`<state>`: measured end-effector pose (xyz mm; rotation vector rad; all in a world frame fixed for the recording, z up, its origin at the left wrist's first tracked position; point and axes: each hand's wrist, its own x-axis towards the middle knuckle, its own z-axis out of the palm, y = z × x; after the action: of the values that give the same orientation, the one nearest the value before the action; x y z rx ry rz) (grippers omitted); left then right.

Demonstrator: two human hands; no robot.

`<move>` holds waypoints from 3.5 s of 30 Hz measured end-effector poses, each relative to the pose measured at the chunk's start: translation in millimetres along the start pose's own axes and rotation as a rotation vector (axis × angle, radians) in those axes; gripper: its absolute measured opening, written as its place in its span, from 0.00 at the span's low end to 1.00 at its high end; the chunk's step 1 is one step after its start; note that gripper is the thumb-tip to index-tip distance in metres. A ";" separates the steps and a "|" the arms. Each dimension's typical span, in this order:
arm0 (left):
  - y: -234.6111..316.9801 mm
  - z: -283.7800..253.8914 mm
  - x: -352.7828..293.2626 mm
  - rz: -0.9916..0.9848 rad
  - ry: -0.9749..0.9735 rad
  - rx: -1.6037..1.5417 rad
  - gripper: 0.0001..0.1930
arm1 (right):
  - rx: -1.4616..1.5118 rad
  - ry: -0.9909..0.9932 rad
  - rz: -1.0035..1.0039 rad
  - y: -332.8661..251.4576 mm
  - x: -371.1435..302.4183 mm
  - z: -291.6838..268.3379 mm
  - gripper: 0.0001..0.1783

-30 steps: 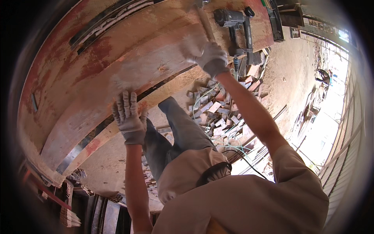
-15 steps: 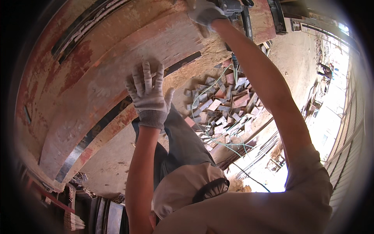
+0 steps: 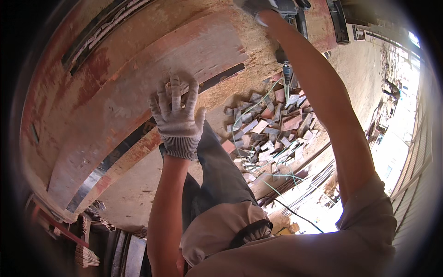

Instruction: The person assembles wooden panels by measuring, cutting, and nailing them together on a workbench. They handle multiple pieces, align edges, and use a nail gun to secure joints.

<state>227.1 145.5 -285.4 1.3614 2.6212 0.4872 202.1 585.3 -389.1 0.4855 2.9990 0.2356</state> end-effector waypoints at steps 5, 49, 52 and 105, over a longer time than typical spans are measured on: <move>-0.8 6.7 -1.4 -0.005 0.038 -0.066 0.46 | 0.776 0.090 0.257 -44.2 -153.3 -141.2 0.16; -405.3 -155.7 -305.6 -0.168 0.185 0.087 0.32 | 0.713 -0.027 -0.105 -595.2 -226.2 -296.1 0.32; -427.9 -161.5 -320.7 -0.196 0.214 0.102 0.32 | 0.752 0.055 -0.195 -642.9 -216.4 -305.7 0.29; -561.0 -206.8 -408.3 -0.052 0.155 0.056 0.37 | 0.966 0.052 -0.012 -820.4 -188.6 -300.4 0.27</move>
<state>-25.1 -533.1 -295.8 1.3175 2.8061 0.5360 94.3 -285.2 -217.7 0.5063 2.9604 -1.2527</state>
